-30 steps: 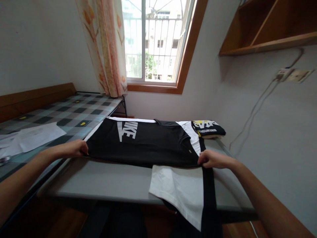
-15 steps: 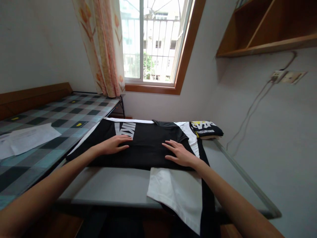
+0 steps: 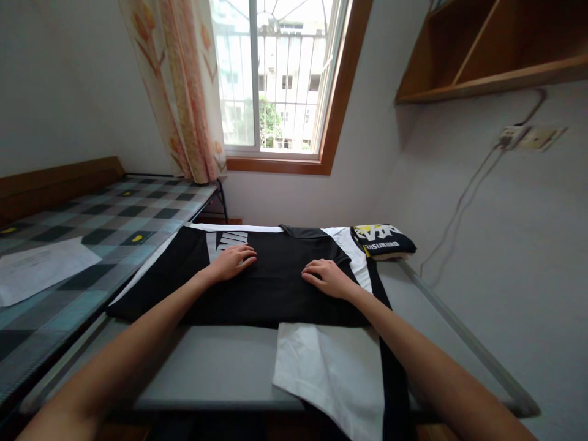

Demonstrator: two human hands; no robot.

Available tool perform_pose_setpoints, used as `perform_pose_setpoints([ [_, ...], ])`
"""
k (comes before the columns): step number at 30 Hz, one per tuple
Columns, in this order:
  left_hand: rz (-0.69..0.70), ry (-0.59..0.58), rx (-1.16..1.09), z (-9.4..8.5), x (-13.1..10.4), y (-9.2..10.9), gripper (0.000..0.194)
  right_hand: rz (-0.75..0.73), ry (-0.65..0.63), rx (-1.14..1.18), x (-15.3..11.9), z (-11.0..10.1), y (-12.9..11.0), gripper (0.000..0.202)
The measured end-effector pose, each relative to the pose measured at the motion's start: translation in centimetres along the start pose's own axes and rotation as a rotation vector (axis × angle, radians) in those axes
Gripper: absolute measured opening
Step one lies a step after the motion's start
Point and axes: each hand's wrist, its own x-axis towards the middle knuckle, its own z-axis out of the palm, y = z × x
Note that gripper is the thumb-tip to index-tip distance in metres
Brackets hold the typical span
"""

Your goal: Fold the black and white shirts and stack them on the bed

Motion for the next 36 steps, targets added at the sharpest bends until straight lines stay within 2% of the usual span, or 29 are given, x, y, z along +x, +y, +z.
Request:
perform_pose_setpoints([
  [3,-0.048,0.088,0.023,2.2,1.3,-0.3,0.046,0.092,0.090,0.021,3.6,-1.0,1.8,0.029],
  [6,-0.088,0.116,0.002,3.7,1.4,-0.6,0.046,0.238,0.087,0.032,7.2,-1.9,4.5,0.026],
  [10,-0.114,0.121,-0.020,3.9,1.0,-0.5,0.044,0.382,0.012,0.013,11.4,-2.4,8.4,0.027],
  [15,-0.144,0.128,-0.043,3.6,1.1,-0.2,0.041,0.512,-0.032,-0.064,15.0,-1.5,12.0,0.034],
  [21,-0.156,0.134,-0.060,3.4,1.1,-0.2,0.039,0.678,-0.069,-0.060,17.4,0.3,14.6,0.041],
  [26,-0.169,0.133,-0.074,3.1,1.2,0.0,0.038,0.798,-0.048,-0.018,18.6,1.2,15.6,0.045],
  [31,-0.182,0.144,-0.083,3.0,1.3,0.0,0.036,0.838,0.075,0.057,19.2,1.8,15.7,0.024],
  [36,-0.186,0.149,-0.092,3.2,1.4,-0.3,0.034,0.749,0.275,0.166,19.8,0.9,15.2,0.037],
])
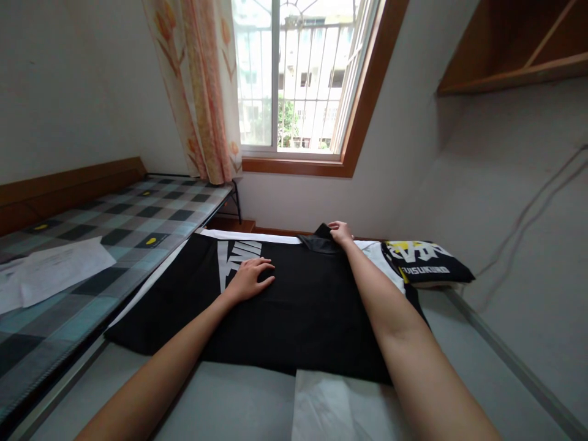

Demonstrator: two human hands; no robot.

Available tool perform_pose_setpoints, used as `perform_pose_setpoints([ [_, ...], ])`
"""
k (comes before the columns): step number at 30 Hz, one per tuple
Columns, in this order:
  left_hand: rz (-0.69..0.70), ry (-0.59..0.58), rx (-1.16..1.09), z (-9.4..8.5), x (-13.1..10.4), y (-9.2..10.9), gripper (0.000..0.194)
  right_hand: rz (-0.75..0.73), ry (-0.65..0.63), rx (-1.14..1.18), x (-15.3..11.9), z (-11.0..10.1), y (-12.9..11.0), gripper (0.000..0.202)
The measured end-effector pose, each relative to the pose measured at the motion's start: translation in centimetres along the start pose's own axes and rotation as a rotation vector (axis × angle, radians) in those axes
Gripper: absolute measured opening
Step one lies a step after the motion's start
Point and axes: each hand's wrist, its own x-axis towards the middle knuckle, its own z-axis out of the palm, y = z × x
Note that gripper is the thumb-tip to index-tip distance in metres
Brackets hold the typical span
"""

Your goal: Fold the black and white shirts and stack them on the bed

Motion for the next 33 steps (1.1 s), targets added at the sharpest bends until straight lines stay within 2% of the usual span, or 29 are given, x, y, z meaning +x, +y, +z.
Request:
perform_pose_setpoints([
  [3,-0.004,-0.001,-0.006,0.0,0.0,-0.1,0.035,-0.182,0.069,0.287,-0.8,-1.5,-0.6,0.043],
  [5,-0.009,-0.004,-0.012,0.0,0.0,-0.1,0.036,-0.367,0.029,0.519,-2.4,-2.9,-0.5,0.042],
  [7,-0.007,-0.006,-0.015,-0.1,0.1,0.0,0.036,-0.512,-0.134,0.582,-4.8,-4.4,0.0,0.035],
  [9,0.000,-0.006,-0.013,-0.1,0.1,-0.1,0.036,-0.577,-0.357,0.468,-7.8,-5.8,0.7,0.025],
  [12,0.011,-0.003,-0.004,0.0,0.1,-0.2,0.036,-0.534,-0.603,0.214,-11.8,-7.3,1.8,0.021],
  [14,0.023,-0.002,0.001,0.1,0.1,-0.3,0.037,-0.481,-0.645,0.118,-13.3,-7.9,2.3,0.023],
  [16,0.035,-0.003,0.000,0.2,0.1,-0.4,0.038,-0.451,-0.594,0.091,-13.9,-8.4,2.6,0.025],
  [21,0.049,-0.004,-0.003,0.5,0.0,-0.7,0.040,-0.274,-0.306,-0.030,-13.3,-9.2,2.4,0.026],
  [24,0.046,-0.007,-0.002,0.3,0.3,-0.7,0.040,-0.162,-0.270,-0.089,-13.9,-8.8,1.8,0.022],
  [27,-0.005,-0.057,0.055,-0.4,1.6,-0.1,0.038,-0.164,-0.433,-0.078,-15.1,-7.9,1.1,0.023],
  [30,-0.079,-0.073,0.127,-0.7,4.3,1.6,0.036,-0.257,-0.609,-0.104,-15.8,-6.9,0.5,0.030],
  [33,-0.077,-0.015,0.081,0.1,7.3,4.0,0.033,-0.334,-0.664,-0.198,-16.0,-6.4,0.1,0.025],
])
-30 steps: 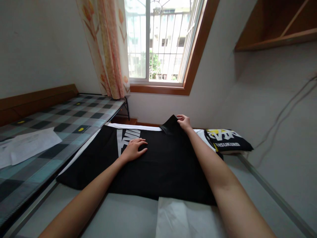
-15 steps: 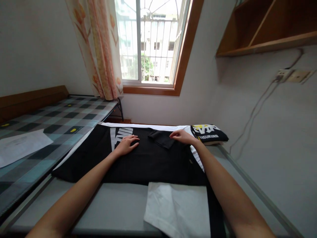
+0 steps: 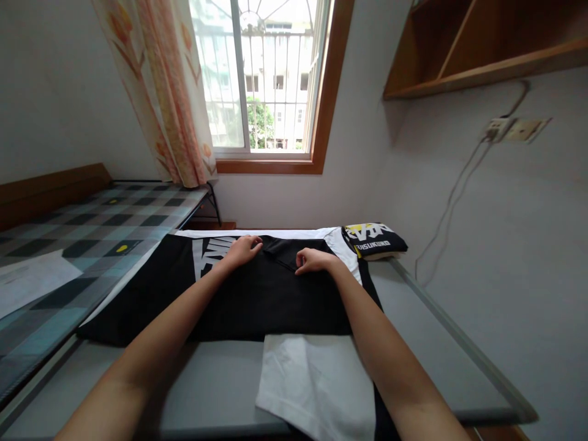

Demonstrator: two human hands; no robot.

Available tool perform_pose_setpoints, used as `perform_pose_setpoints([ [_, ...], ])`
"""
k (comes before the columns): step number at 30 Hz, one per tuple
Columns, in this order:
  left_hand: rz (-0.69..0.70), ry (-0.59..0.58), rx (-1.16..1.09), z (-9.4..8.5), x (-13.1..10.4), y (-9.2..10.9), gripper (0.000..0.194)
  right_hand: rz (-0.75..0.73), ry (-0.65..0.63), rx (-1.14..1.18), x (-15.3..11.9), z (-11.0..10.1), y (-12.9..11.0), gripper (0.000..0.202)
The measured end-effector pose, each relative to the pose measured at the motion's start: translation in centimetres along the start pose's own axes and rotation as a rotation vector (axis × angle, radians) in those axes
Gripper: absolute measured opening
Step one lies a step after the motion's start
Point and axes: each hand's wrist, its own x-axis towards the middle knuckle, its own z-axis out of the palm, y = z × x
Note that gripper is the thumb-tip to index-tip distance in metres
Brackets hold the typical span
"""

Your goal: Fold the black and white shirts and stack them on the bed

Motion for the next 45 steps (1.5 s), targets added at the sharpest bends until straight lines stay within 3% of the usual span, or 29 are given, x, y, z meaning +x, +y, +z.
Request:
perform_pose_setpoints([
  [3,0.078,0.007,-0.043,1.4,2.0,2.6,0.032,0.015,-0.005,-0.061,0.1,0.0,-0.3,0.016],
  [7,0.145,-0.055,-0.001,3.4,2.8,4.6,0.035,0.041,0.011,-0.132,0.0,-0.2,-0.5,0.009],
  [14,0.167,-0.039,0.041,4.6,2.5,3.8,0.037,-0.103,-0.175,0.094,0.0,-0.9,0.4,0.011],
  [16,0.188,-0.038,-0.003,4.6,2.6,3.3,0.034,-0.116,-0.036,0.108,0.0,-1.2,0.8,0.021],
  [20,0.145,0.014,-0.097,4.6,2.9,2.7,0.030,0.007,0.504,-0.066,0.6,-0.5,1.6,0.032],
  [22,0.094,0.037,-0.133,4.8,3.0,2.5,0.035,0.066,0.590,-0.176,1.1,0.6,2.3,0.044],
  [29,0.046,0.040,-0.126,5.2,3.2,1.8,0.052,0.201,0.324,-0.271,2.6,3.5,3.8,0.080],
  [33,0.083,0.078,0.000,4.9,2.8,2.4,0.047,0.208,0.388,-0.304,2.6,3.6,3.2,0.083],
  [36,0.185,0.092,0.014,4.9,2.5,3.3,0.043,0.107,0.430,-0.321,2.6,3.6,2.3,0.080],
  [40,0.272,-0.009,-0.003,5.7,2.1,4.4,0.047,0.036,0.295,-0.271,2.8,4.1,1.5,0.084],
  [45,0.187,-0.158,0.023,6.4,1.9,4.5,0.056,0.073,0.254,-0.244,2.8,4.1,1.7,0.089],
])
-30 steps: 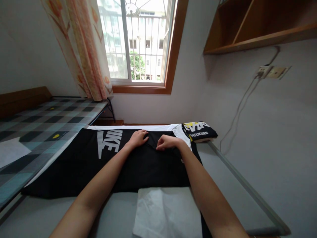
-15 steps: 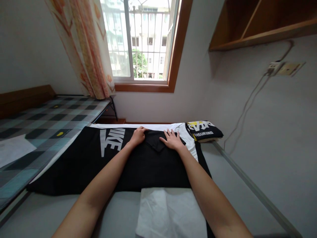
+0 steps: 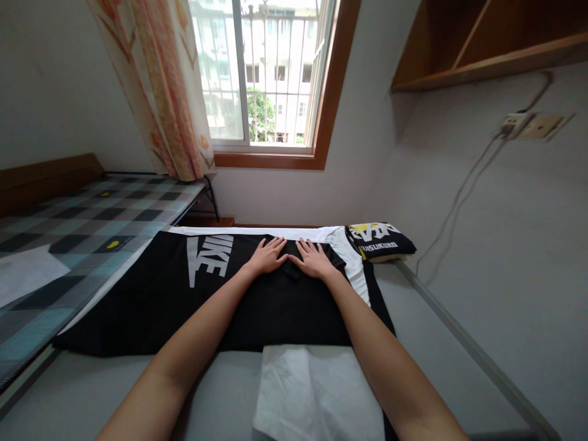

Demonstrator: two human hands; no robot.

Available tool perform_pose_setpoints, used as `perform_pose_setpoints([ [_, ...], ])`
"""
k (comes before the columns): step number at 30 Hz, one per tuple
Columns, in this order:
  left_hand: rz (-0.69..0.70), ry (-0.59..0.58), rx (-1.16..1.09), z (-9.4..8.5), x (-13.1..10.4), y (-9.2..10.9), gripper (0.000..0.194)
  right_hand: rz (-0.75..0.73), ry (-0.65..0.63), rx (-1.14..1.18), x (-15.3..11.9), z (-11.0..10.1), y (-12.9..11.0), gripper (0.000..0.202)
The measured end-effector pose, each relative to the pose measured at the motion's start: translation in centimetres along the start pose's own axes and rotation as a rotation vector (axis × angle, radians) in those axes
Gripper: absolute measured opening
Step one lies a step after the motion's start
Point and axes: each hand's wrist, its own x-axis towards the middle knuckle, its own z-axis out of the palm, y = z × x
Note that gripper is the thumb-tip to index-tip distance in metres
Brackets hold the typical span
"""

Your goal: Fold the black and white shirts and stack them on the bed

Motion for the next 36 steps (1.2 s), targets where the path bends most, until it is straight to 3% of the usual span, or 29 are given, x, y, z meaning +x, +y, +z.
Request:
perform_pose_setpoints([
  [3,-0.020,-0.031,0.016,-0.1,0.0,-0.1,0.057,0.066,0.000,-0.014,0.0,-0.2,1.0,0.086],
  [6,-0.024,-0.030,0.042,-0.3,-0.1,-0.1,0.057,0.169,0.079,-0.038,-0.2,-0.4,2.5,0.070],
  [12,-0.079,0.235,0.078,-0.8,-0.2,-0.1,0.041,0.386,0.424,-0.079,-1.0,-1.9,4.0,0.033],
  [14,-0.100,0.273,0.081,-0.9,-0.2,-0.2,0.036,0.424,0.471,-0.070,-1.1,-2.5,3.7,0.027],
  [17,-0.048,0.278,0.077,-0.9,-0.2,-0.5,0.032,0.372,0.370,0.005,-1.0,-3.0,3.2,0.024],
  [21,0.104,0.200,0.071,-0.7,-0.2,-0.8,0.032,0.297,0.233,0.025,-0.9,-3.0,2.9,0.025],
  [29,0.041,0.071,0.031,-0.5,-0.1,-0.9,0.041,0.332,0.320,-0.105,-0.9,-2.2,2.4,0.034],
  [32,0.030,0.088,0.015,-0.6,-0.2,-0.9,0.044,0.268,0.400,-0.110,-0.8,-1.8,2.4,0.035],
  [36,0.038,0.048,0.015,-0.6,-0.2,-1.0,0.045,0.192,0.372,-0.092,-0.5,-1.1,2.8,0.035],
])
